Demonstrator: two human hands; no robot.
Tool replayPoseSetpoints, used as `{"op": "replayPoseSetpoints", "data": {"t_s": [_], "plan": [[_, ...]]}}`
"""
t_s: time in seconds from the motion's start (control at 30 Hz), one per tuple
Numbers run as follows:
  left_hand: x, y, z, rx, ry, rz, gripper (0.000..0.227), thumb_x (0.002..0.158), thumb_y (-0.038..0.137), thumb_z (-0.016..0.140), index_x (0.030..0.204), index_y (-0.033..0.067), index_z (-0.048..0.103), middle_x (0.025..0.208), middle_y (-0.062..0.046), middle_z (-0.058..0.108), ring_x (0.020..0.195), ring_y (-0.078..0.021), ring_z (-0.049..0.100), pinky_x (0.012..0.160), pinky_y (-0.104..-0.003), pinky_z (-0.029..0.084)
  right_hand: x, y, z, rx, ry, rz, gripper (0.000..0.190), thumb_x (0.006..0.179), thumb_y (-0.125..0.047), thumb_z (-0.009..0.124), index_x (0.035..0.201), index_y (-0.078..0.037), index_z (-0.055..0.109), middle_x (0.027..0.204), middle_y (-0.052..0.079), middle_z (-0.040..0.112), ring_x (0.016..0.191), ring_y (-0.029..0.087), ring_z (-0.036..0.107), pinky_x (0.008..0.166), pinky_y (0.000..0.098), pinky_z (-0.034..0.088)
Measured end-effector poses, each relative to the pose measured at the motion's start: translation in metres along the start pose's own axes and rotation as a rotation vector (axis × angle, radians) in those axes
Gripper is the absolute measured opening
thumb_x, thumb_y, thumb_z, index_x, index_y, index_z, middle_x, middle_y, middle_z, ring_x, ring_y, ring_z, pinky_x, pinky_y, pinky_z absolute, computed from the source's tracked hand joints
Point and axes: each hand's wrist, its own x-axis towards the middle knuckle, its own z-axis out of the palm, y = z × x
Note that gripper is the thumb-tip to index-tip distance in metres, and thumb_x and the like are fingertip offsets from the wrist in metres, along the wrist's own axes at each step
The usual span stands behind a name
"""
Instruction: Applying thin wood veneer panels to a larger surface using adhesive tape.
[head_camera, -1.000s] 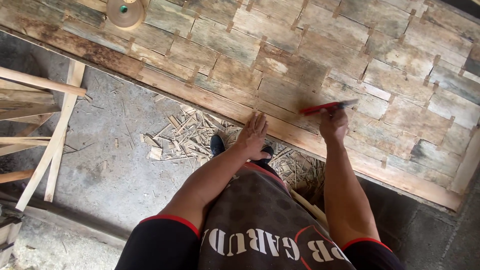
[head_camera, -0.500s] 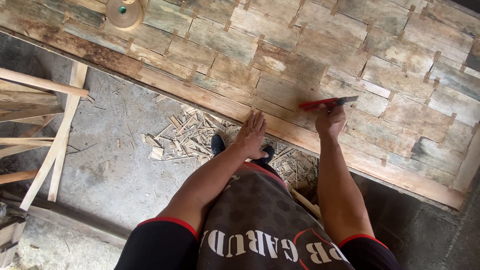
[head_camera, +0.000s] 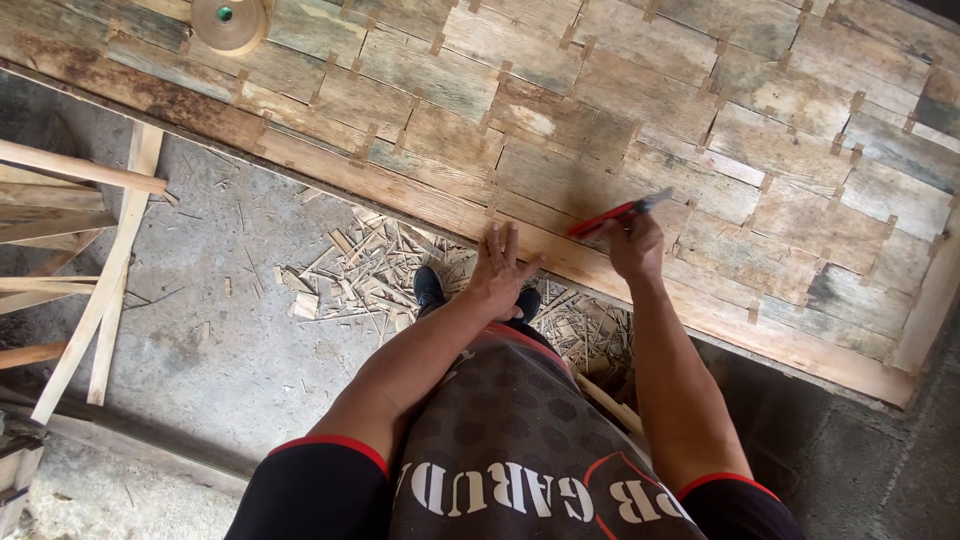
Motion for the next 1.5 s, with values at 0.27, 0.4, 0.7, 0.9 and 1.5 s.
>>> {"op": "replayPoseSetpoints", "data": {"t_s": [0.27, 0.4, 0.7, 0.9, 1.5], "plan": [[-0.002, 0.020, 0.000, 0.001, -0.012, 0.046, 0.123, 0.076, 0.063, 0.082, 0.167, 0.0300, 0.005, 0.164, -0.040, -0.016, 0.148, -0.0651, -0.006, 0.121, -0.069, 0.006, -0.003, -0.037, -0.003, 0.028, -0.098, 0.121, 0.008, 0.101, -0.015, 0.063, 0.097, -0.009, 0.065, 0.085, 0.005, 0.071, 0.065, 0.015, 0.062, 0.057, 0.0353, 0.053], [-0.005, 0.021, -0.004, 0.003, -0.026, 0.045, 0.122, 0.077, 0.061, 0.082, 0.167, 0.0301, 0.006, 0.164, -0.039, -0.015, 0.149, -0.0646, -0.005, 0.122, -0.069, 0.007, 0.011, -0.020, 0.009, 0.099, 0.025, 0.108, 0.007, 0.097, -0.013, 0.066, 0.100, -0.009, 0.062, 0.089, 0.004, 0.071, 0.071, 0.014, 0.065, 0.062, 0.0334, 0.057], [-0.004, 0.024, 0.003, -0.008, 0.000, 0.041, 0.125, 0.074, 0.059, 0.085, 0.167, 0.0284, 0.007, 0.164, -0.039, -0.013, 0.149, -0.0638, -0.004, 0.122, -0.068, 0.008, 0.019, -0.019, 0.002, 0.045, 0.145, -0.123, 0.018, 0.094, -0.012, 0.073, 0.103, -0.001, 0.062, 0.090, 0.012, 0.074, 0.075, 0.019, 0.068, 0.067, 0.0355, 0.053], [-0.004, 0.027, -0.001, -0.015, 0.028, 0.044, 0.120, 0.076, 0.055, 0.085, 0.166, 0.0248, 0.012, 0.164, -0.041, -0.007, 0.150, -0.0642, 0.000, 0.123, -0.068, 0.009, 0.022, 0.004, -0.002, 0.112, 0.122, -0.098, 0.013, 0.095, -0.008, 0.073, 0.100, -0.001, 0.063, 0.091, 0.013, 0.073, 0.075, 0.021, 0.068, 0.067, 0.0353, 0.055], [0.017, 0.069, -0.032, 0.248, 0.011, 0.370, 0.116, 0.075, 0.050, 0.080, 0.162, 0.0028, 0.019, 0.165, -0.037, 0.003, 0.154, -0.0506, 0.007, 0.127, -0.055, 0.009, -0.034, 0.042, -0.084, -0.008, -0.083, -0.019, 0.009, 0.100, -0.009, 0.065, 0.104, -0.002, 0.064, 0.093, 0.015, 0.076, 0.079, 0.024, 0.070, 0.068, 0.0388, 0.055]]}}
